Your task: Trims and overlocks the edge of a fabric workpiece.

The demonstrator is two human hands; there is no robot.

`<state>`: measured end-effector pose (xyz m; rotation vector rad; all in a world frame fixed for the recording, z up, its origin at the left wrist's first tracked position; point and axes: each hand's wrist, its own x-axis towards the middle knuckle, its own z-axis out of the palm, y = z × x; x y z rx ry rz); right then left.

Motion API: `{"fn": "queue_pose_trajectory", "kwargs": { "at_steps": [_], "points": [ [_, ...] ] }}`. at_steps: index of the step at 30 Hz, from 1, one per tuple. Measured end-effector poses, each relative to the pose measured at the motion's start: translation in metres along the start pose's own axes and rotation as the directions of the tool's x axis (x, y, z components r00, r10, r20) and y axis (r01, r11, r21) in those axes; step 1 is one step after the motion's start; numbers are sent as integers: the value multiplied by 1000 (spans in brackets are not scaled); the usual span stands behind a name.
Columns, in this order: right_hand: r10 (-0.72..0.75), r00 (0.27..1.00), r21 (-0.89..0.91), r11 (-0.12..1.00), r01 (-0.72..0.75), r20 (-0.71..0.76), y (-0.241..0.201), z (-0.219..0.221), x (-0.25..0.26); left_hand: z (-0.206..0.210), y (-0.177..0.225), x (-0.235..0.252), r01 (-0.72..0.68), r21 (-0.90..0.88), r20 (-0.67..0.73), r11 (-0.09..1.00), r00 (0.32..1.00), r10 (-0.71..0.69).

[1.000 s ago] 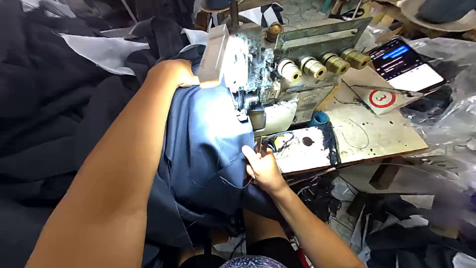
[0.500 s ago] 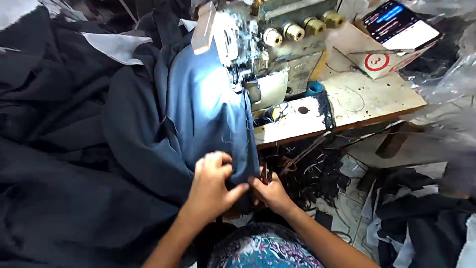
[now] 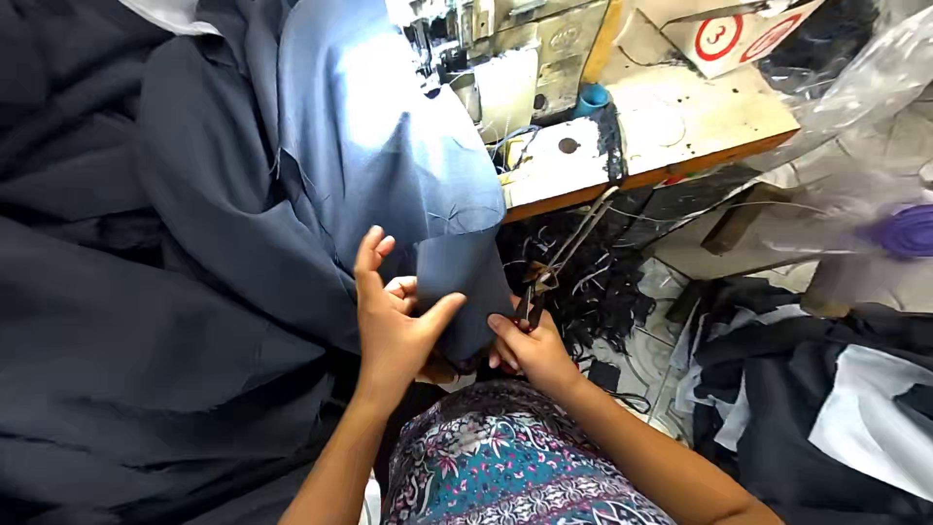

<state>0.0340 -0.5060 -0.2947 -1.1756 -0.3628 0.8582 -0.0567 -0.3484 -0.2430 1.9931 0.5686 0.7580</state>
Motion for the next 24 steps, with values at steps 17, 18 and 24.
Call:
{"fn": "queue_pose_trajectory", "kwargs": {
  "at_steps": [17, 18, 24],
  "points": [
    [-23, 999, 22, 999, 23, -29, 5, -1, 1, 16, -19, -34, -658, 404, 361, 635, 753, 550],
    [-19, 999, 35, 999, 20, -39, 5, -1, 1, 17, -20, -34, -666, 396, 379, 632, 746, 548],
    [-107, 994, -47, 993, 106, -28, 10, -6, -2, 2, -8, 10, -621, 234, 456, 748, 750, 480]
  ]
}}
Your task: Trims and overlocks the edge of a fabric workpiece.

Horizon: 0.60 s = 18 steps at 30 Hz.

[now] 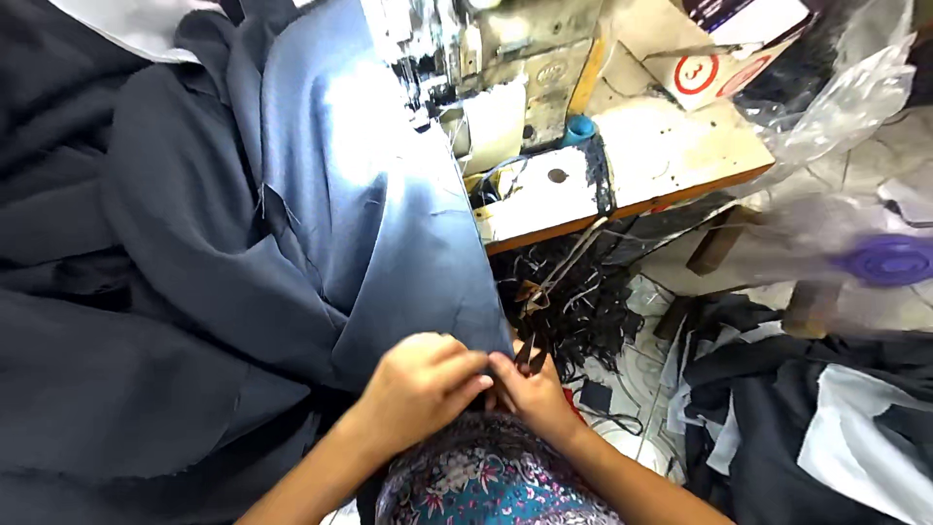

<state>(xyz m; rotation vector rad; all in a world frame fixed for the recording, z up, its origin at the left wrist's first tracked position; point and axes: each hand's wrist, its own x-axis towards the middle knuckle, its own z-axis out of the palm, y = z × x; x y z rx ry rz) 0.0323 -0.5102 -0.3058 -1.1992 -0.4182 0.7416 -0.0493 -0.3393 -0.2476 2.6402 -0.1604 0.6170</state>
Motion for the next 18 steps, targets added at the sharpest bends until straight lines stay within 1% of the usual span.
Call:
{"fn": "queue_pose_trajectory", "kwargs": {
  "at_steps": [2, 3, 4, 5, 6, 7, 9, 10, 12, 15, 16, 17, 18],
  "points": [
    [33, 997, 40, 999, -36, 74, -3, 2, 0, -39, -31, 42, 120, 77, -26, 990, 993, -118],
    [50, 993, 95, 994, -61, 107, -4, 3, 2, -60, -51, 65, 203, 157, 13, 966, 978, -208],
    [70, 989, 144, 986, -88, 128, -7, 4, 7, -77, -75, 88, 292, 259, 60, 921, 947, -317],
    [86, 987, 175, 978, -110, 138, -8, 4, 14, -90, -101, 108, 347, 340, 105, 874, 910, -402],
    [102, 985, 185, 975, -127, 141, -10, 5, 23, -100, -128, 123, 373, 385, 172, 844, 869, -463],
    [114, 984, 175, 975, -137, 138, -12, 5, 33, -108, -151, 136, 389, 387, 228, 836, 838, -496],
    [131, 984, 143, 979, -148, 123, -14, 8, 54, -118, -185, 153, 390, 312, 313, 866, 819, -481],
    [126, 985, 134, 981, -141, 117, -15, 9, 64, -120, -195, 160, 398, 268, 344, 877, 811, -473],
    [119, 988, 99, 987, -129, 100, -18, 12, 83, -123, -209, 171, 445, 237, 392, 864, 769, -504],
    [114, 992, 71, 991, -118, 53, -27, 20, 111, -127, -215, 192, 497, 290, 406, 818, 710, -576],
    [102, 994, 71, 992, -105, 41, -30, 23, 120, -128, -215, 198, 498, 357, 386, 791, 692, -610],
    [87, 996, 75, 993, -89, 34, -32, 26, 127, -128, -211, 202, 489, 428, 337, 760, 694, -636],
    [74, 997, 72, 994, -76, 30, -35, 28, 135, -127, -198, 203, 475, 474, 249, 741, 735, -631]
  ]
}}
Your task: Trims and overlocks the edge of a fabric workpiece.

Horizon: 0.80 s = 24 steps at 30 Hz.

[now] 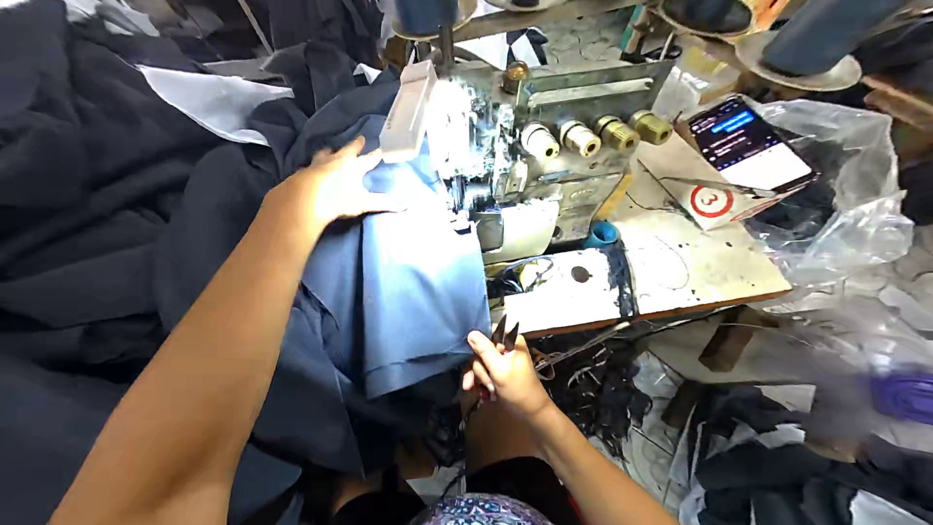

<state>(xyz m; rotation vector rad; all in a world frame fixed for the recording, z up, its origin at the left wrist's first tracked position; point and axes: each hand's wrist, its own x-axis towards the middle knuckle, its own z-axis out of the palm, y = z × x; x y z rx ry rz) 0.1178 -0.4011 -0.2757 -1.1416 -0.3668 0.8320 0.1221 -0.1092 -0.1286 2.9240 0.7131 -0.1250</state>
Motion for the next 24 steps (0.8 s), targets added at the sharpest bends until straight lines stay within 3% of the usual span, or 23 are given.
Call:
{"fn": "queue_pose_trajectory", "kwargs": {
  "at_steps": [1, 3, 4, 5, 7, 9, 11, 14, 16, 18, 21, 24],
  "points": [
    [-13, 1000, -4, 1000, 13, -7, -3, 2, 6, 1, 15, -15, -24, 45, -153, 999, 988, 30],
    [-47, 999, -10, 999, 47, -7, -9, 5, 18, 18, 49, -54, -199, 140, -454, 970, 858, 241],
    [-60, 998, -13, 998, 59, -2, -12, 6, 23, 35, 65, -74, -267, 158, -526, 950, 792, 310],
    [-70, 998, -11, 997, 70, -2, -15, 7, 27, 54, 76, -90, -300, 132, -544, 945, 775, 322],
    [-92, 996, -6, 996, 92, -7, -22, 9, 36, 75, 77, -98, -329, 11, -479, 944, 827, 294],
    [-128, 991, 30, 991, 128, -27, -25, 13, 48, 67, 59, -81, -369, -93, -387, 925, 869, 308],
    [-153, 988, 42, 987, 154, -30, -29, 15, 57, 55, 42, -56, -425, -138, -348, 894, 866, 358],
    [-172, 983, -147, 973, 179, 61, -41, 6, 55, 38, 28, -25, -442, -132, -241, 887, 883, 404],
    [-153, 982, -412, 892, 186, 110, -52, -9, 44, 29, 25, -8, -402, -133, -149, 906, 912, 382],
    [-140, 981, -639, 744, 195, 136, -60, -26, 32, 24, 26, 3, -320, -127, -87, 939, 946, 311],
    [-120, 980, -762, 616, 199, 158, -69, -45, 15, 25, 30, 7, -102, -40, -47, 994, 994, 100],
    [-143, 960, -812, 511, 280, 241, -78, -49, 6, 23, 45, -14, 180, 17, -94, 984, 980, -177]
  ]
}}
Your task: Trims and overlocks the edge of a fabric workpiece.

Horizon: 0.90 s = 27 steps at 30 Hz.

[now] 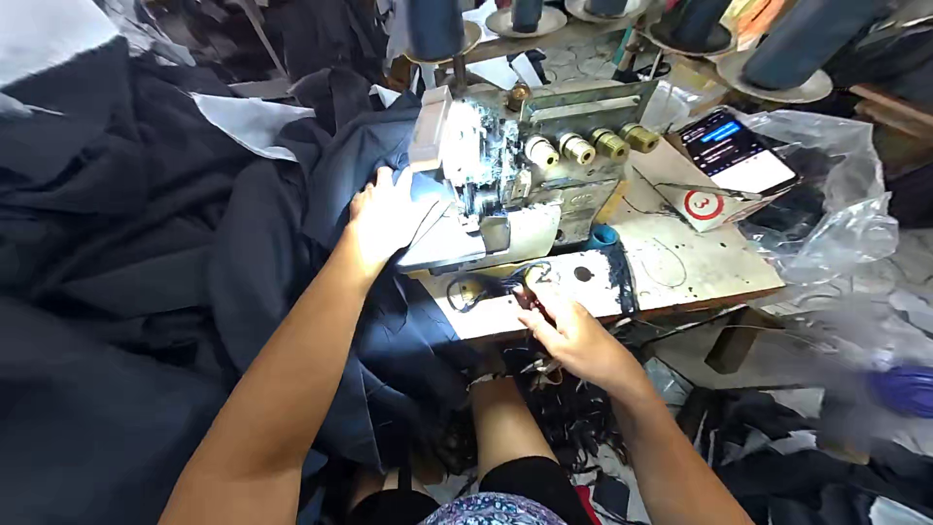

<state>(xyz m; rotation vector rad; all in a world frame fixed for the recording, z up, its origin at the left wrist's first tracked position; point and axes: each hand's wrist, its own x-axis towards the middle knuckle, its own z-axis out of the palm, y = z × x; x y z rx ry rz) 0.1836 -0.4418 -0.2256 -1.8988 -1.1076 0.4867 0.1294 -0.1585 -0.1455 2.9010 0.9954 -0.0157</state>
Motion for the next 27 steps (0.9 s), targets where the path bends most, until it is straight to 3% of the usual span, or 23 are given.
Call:
{"fn": "queue_pose_trajectory", "kwargs": {
  "at_steps": [3, 5, 10, 13, 16, 19, 21, 22, 23, 25, 26, 27],
  "points": [
    [-78, 997, -144, 987, 77, -4, -16, -1, 3, -16, 10, -37, 199, 113, 56, 973, 977, -206],
    [-97, 995, -272, 957, 103, 34, -37, -2, 11, -18, 3, -62, 215, 161, 34, 963, 974, -223],
    [19, 996, -598, 801, 37, 87, -98, 8, 65, -8, -10, -119, -28, 164, -248, 986, 966, 69],
    [88, 988, -654, 756, 17, 128, -119, 24, 93, -10, -5, -130, -113, 187, -246, 976, 956, 158],
    [14, 993, -581, 812, 55, 114, -115, 24, 102, -18, -15, -133, -163, 121, -264, 979, 945, 190],
    [-218, 961, -313, 937, 157, -171, -91, 17, 76, -40, -54, -125, -31, 15, -292, 999, 956, 34],
    [-270, 919, -56, 963, 265, -288, -72, 24, 43, -55, -94, -112, 145, -95, -77, 985, 985, -152],
    [-281, 916, 41, 952, 304, -286, -64, 34, 25, -68, -106, -109, 202, -182, 53, 962, 979, -195],
    [-290, 933, 122, 940, 320, -211, -55, 44, 9, -90, -111, -114, 210, -298, 95, 931, 977, -190],
    [-231, 971, 227, 950, 214, 54, -47, 60, -2, -155, -114, -127, 17, -538, -70, 843, 995, -64],
    [-189, 974, 271, 951, 149, 128, -48, 67, -3, -194, -120, -125, -153, -674, -169, 722, 984, 51],
    [-164, 980, 338, 934, 119, 108, -52, 75, -3, -233, -135, -115, -304, -812, -227, 499, 951, 211]
  ]
}}
